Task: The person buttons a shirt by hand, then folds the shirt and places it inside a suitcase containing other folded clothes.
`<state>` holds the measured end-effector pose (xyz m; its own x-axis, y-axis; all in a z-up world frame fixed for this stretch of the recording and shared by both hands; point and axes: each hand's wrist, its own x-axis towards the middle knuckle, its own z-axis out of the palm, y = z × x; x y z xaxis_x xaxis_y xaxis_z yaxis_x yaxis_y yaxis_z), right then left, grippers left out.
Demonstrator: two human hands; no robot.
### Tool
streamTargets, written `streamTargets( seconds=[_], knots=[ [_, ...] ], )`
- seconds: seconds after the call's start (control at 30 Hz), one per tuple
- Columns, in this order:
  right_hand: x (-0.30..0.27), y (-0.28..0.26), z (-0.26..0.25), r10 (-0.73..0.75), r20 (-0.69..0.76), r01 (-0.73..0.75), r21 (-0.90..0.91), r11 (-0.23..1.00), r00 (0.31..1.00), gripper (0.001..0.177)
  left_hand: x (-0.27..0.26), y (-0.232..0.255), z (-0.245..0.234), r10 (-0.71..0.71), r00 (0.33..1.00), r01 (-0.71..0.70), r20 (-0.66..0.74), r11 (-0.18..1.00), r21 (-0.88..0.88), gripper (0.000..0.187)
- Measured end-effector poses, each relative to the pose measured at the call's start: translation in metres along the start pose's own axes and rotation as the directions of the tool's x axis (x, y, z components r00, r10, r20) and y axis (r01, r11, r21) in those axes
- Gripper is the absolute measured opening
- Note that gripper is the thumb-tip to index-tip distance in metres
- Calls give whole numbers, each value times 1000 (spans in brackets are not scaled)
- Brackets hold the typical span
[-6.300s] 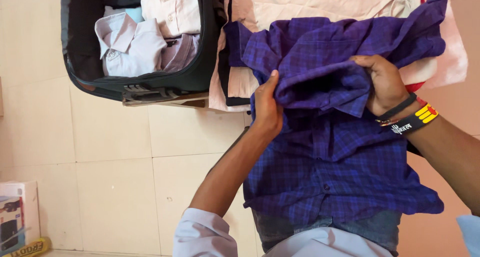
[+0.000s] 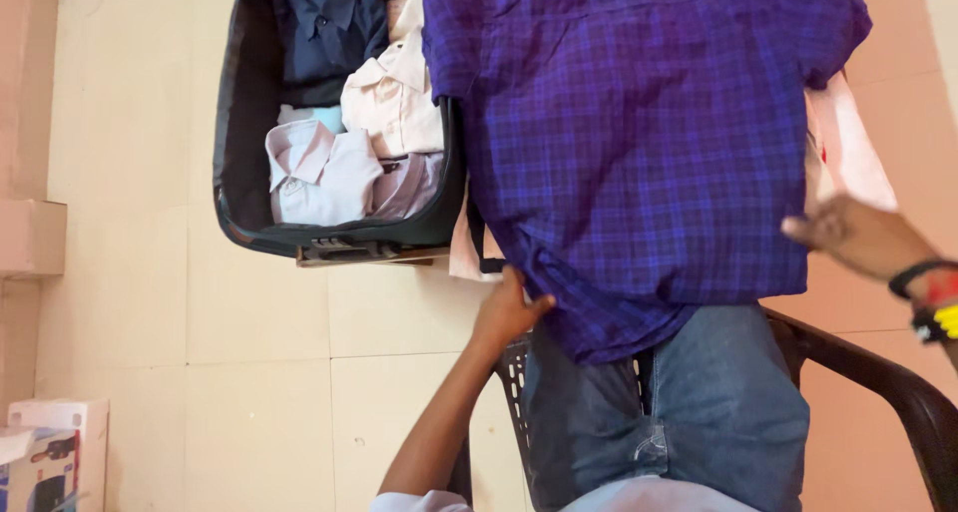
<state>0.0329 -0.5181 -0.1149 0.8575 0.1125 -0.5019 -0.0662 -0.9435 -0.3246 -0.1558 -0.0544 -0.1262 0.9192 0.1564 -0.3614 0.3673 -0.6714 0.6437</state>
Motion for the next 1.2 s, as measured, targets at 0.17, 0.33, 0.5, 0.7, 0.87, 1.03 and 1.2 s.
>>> streamTargets(
  seconds=[0.17, 0.33, 0.5, 0.7, 0.87, 1.03, 1.2],
  knots=[
    [-23, 17, 36, -127, 269, 91, 143, 986, 955, 70, -3, -4, 21, -114, 991, 111, 66, 992, 53, 67],
    [-54, 9, 20, -220, 147, 126, 476, 870, 964, 55, -16, -9, 22, -10, 995, 6, -104, 999, -42, 33],
    [-83, 15, -11, -181, 24, 52, 914, 402, 983, 44, -58, -20, -26, -100, 995, 68, 21, 489, -870, 31],
    [-88, 35, 16, -97, 131, -36, 755, 655, 987, 44, -126, -26, -95, -65, 988, 135, 138, 787, -602, 24],
    [-92, 39, 26, -11, 147, -20, 211, 977, 989, 50, -133, -1, -95, -123, 992, 123, 17, 992, -17, 20],
    [-69, 10, -6, -178, -50, 181, 65, 981, 983, 48, -101, 40, -81, 256, 957, -214, -140, 942, 259, 40],
    [2, -32, -52, -263, -124, 286, 239, 928, 957, 39, 3, 63, -84, 541, 822, -515, -179, 840, 170, 28]
  ],
)
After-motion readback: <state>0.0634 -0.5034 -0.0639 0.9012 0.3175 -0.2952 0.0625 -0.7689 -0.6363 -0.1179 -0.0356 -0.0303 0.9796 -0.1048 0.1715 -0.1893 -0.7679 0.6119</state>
